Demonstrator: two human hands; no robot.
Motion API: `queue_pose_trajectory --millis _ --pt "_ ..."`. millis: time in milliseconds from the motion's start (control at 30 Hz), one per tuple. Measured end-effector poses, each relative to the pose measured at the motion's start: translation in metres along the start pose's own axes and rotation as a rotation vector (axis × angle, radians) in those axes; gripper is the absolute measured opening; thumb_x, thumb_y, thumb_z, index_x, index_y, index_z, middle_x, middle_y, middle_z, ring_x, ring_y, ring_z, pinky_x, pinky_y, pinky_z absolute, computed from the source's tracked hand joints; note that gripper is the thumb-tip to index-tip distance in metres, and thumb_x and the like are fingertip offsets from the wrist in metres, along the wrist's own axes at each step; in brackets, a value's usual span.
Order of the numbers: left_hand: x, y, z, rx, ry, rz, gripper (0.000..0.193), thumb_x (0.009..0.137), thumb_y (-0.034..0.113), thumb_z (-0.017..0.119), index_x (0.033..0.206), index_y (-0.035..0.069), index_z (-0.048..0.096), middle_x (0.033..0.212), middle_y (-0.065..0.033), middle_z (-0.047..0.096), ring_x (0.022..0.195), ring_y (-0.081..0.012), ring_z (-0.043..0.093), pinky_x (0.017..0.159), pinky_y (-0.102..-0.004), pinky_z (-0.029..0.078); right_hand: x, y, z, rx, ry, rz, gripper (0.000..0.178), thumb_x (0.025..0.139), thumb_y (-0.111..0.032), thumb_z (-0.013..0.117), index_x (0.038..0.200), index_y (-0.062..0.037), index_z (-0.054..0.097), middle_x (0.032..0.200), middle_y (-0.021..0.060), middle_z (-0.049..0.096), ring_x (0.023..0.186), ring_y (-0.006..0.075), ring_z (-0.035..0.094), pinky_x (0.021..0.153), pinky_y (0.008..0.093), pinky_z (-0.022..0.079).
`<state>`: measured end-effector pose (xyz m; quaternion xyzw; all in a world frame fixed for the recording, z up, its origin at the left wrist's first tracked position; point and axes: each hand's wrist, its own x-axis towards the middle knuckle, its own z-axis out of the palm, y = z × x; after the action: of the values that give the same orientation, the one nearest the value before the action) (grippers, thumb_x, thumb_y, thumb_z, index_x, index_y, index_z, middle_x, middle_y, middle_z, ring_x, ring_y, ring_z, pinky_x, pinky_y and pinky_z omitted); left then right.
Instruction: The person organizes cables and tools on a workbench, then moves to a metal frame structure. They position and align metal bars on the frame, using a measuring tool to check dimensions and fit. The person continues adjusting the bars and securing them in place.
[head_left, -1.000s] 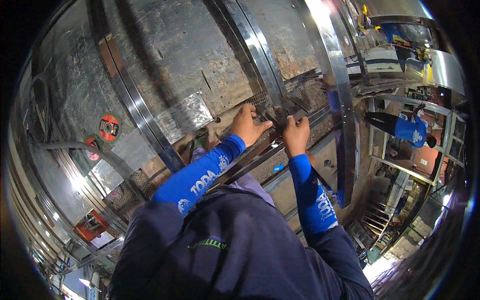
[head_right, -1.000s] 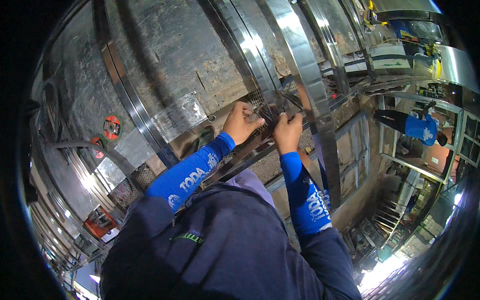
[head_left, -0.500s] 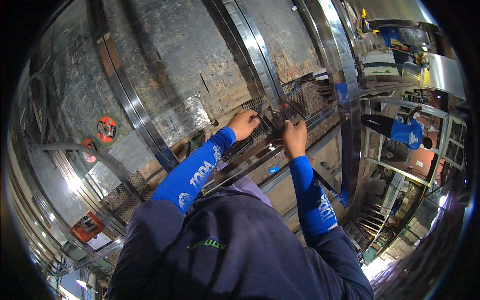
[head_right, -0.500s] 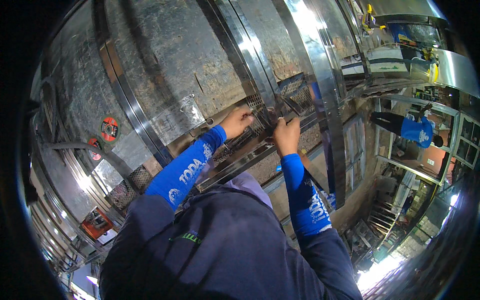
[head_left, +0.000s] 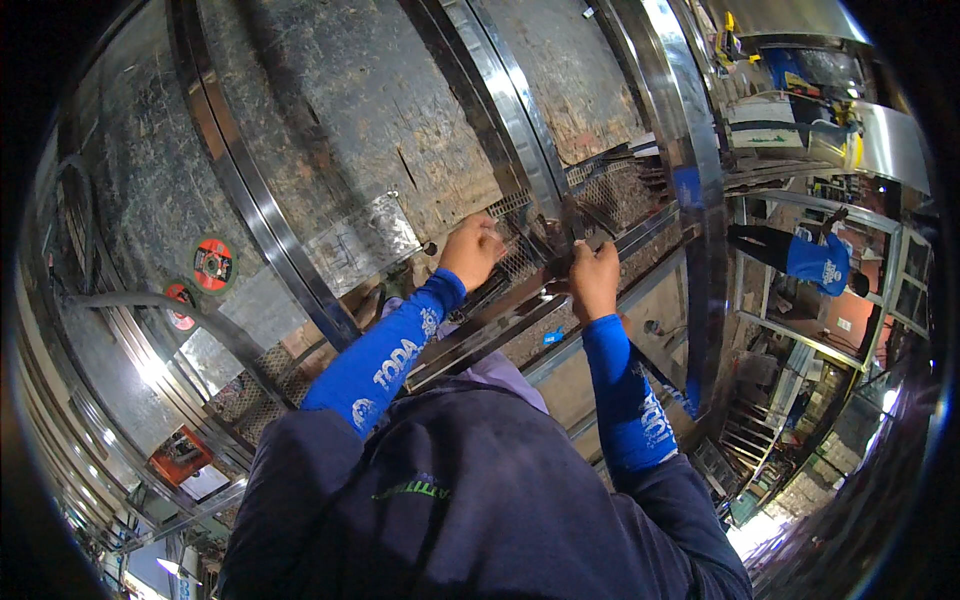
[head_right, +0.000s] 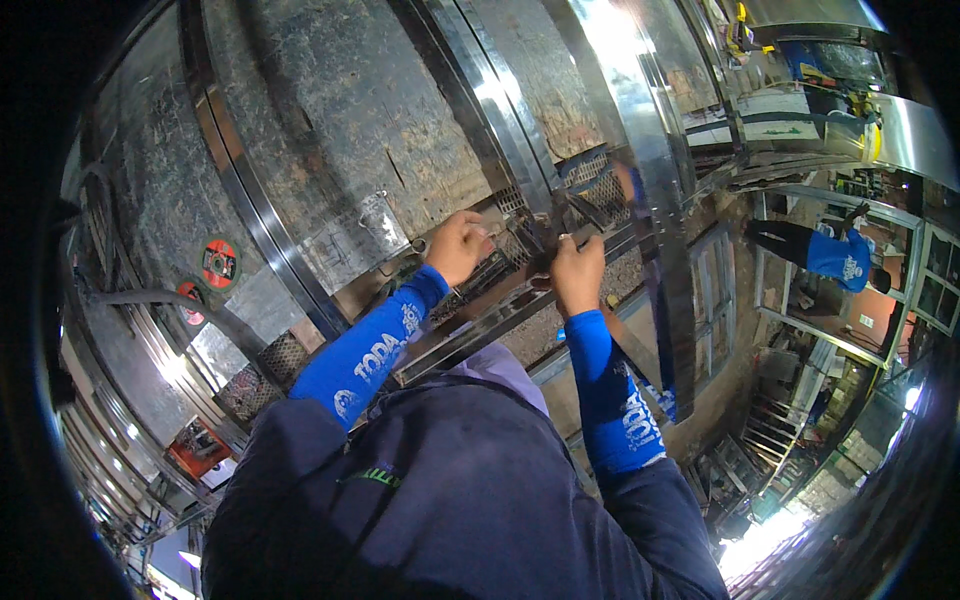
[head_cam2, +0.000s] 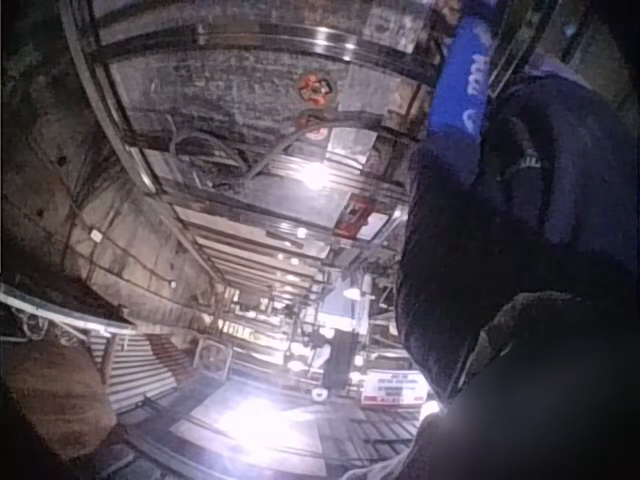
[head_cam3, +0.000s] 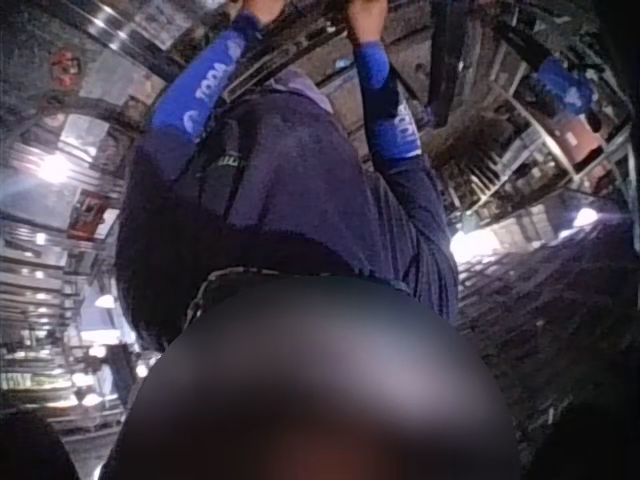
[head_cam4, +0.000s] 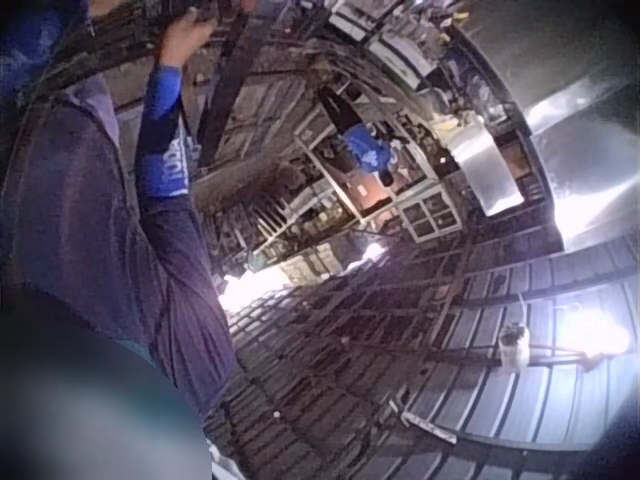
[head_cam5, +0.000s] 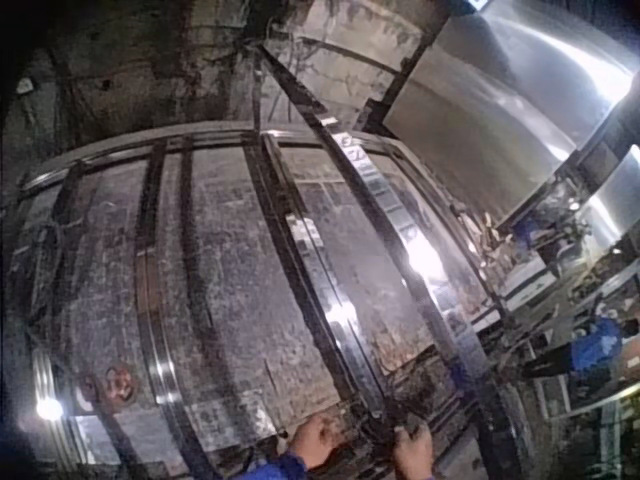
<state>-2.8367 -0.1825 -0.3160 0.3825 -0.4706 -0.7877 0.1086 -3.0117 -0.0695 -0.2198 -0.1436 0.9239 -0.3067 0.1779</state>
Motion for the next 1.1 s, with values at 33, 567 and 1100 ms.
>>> queue_pose_trajectory --millis 33,567,1100 --pt "-0.001 0.0 0.0 0.063 0.023 0.074 0.057 0.097 0.026 0.077 0.137 -0.002 0.048 0.112 -0.0186 0.07 0.103 -0.0268 0.071 0.092 -0.0404 0.056 0.001 0.0 -0.001 0.026 -0.02 0.047 0.03 0.095 -0.017 0.07 0.103 0.0101 0.06 0.098 0.0326 0.068 0.093 0.0473 0.069 0.085 0.0499 0.052" --pt "-0.002 -0.006 0.011 0.53 0.122 0.289 0.041 0.096 0.016 0.073 0.131 0.002 0.057 0.107 -0.0202 0.072 0.1 -0.0371 0.071 0.089 -0.0451 0.055 -0.003 -0.012 -0.004 0.262 -0.175 0.291 0.03 0.097 -0.016 0.068 0.105 0.0101 0.057 0.098 0.0293 0.071 0.092 0.0413 0.073 0.079 0.0468 0.056" --pt "0.051 -0.028 0.018 0.457 -0.105 0.616 0.056 0.092 -0.001 0.062 0.147 0.0 0.052 0.117 -0.0156 0.074 0.101 -0.0303 0.071 0.089 -0.0448 0.055 0.012 0.023 0.009 0.221 -0.127 0.111 0.02 0.103 -0.01 0.055 0.116 0.0026 0.047 0.097 0.0204 0.068 0.074 0.0331 0.075 0.055 0.0468 0.068"
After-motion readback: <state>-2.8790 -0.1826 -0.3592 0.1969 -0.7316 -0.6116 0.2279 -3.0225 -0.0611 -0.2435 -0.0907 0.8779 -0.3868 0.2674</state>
